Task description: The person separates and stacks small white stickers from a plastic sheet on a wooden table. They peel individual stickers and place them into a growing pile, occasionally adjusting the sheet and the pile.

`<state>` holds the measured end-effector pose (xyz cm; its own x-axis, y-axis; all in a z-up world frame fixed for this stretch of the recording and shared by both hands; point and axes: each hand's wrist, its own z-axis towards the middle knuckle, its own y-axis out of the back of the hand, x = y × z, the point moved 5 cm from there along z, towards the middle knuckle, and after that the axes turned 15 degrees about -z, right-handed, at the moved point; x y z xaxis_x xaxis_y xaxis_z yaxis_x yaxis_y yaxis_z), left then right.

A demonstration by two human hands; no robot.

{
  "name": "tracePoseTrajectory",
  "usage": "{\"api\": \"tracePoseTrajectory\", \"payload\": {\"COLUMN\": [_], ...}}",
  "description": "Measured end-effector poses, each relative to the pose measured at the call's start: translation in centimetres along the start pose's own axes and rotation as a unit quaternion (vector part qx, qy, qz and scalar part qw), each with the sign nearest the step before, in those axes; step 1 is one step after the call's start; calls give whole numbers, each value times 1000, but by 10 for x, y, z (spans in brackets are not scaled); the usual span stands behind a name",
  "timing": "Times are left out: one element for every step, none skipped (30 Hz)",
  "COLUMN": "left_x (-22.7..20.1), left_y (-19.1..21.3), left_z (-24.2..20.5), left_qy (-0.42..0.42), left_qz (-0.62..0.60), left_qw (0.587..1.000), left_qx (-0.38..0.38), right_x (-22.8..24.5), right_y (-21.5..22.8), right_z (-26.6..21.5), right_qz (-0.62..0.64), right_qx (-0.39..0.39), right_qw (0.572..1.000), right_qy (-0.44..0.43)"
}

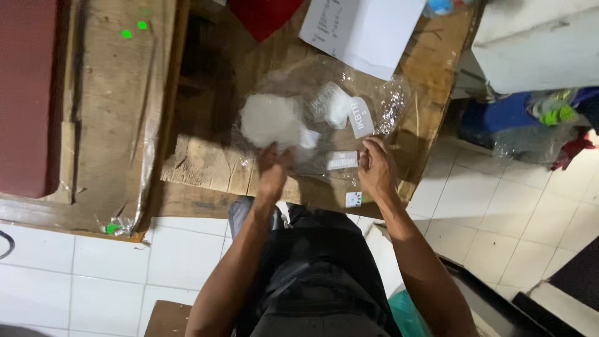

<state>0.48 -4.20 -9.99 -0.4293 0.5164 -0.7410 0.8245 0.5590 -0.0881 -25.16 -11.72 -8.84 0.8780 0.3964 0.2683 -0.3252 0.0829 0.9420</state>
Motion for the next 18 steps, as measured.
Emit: {"api": "tracePoseTrajectory", "payload": {"left_x": [-6, -16, -28, -24, -21, -18, -32, -44, -56, -41, -26, -11, -13, -16, -20, -18, -14, -10], "left_y": [2, 7, 14, 16, 21, 27, 22, 18, 14, 16, 20, 23, 24, 24, 22, 24, 26, 29], "left_z": [-6, -13, -20, -14, -9, -4, -13, -21, -30, -19, -10, -1, -4, -7, -9, -4, 0, 3], "left_qy": [0, -43, -88, -91, -109, -126, -129, -119, -107, -108, -112, -116, -116, -121, -128, -130, -126, -122], "left_qz": [1, -51, -104, -105, -104, -104, -107, -84, -61, -63, -73, -84, -82, -122, -166, -169, -142, -114], "left_qw": [1000, 998, 990, 989, 987, 983, 983, 985, 987, 987, 986, 986, 986, 983, 977, 976, 981, 985], "left_qx": [1, -20, -41, -42, -60, -78, -79, -91, -102, -103, -97, -90, -88, -65, -44, -45, -47, -50], "right_x": [-4, -7, -10, -8, -6, -3, 1, 5, 9, 14, 24, 33, 36, 37, 37, 40, 41, 42], "right_y": [-1, -2, -4, -1, 2, 4, 2, -2, -5, -15, -26, -37, -31, -27, -23, -13, -2, 9], "right_z": [-1, -2, 0, 3, 6, 10, 14, 18, 21, 33, 40, 48, 54, 61, 72, 76, 77, 78], "right_qz": [0, 3, 6, 7, 1, -6, -5, -17, -29, -29, -36, -42, -42, -34, -27, -28, -29, -31], "right_qx": [-1, -3, -6, -8, -5, -3, -4, 4, 12, 12, 20, 28, 27, 40, 52, 51, 33, 16], "right_qw": [1000, 1000, 1000, 1000, 1000, 1000, 1000, 1000, 999, 999, 999, 999, 999, 999, 998, 998, 998, 998], "right_qy": [-1, -7, -9, -8, -10, -12, -9, -8, -10, -8, 6, 21, 18, -13, -37, -34, -47, -61]}}
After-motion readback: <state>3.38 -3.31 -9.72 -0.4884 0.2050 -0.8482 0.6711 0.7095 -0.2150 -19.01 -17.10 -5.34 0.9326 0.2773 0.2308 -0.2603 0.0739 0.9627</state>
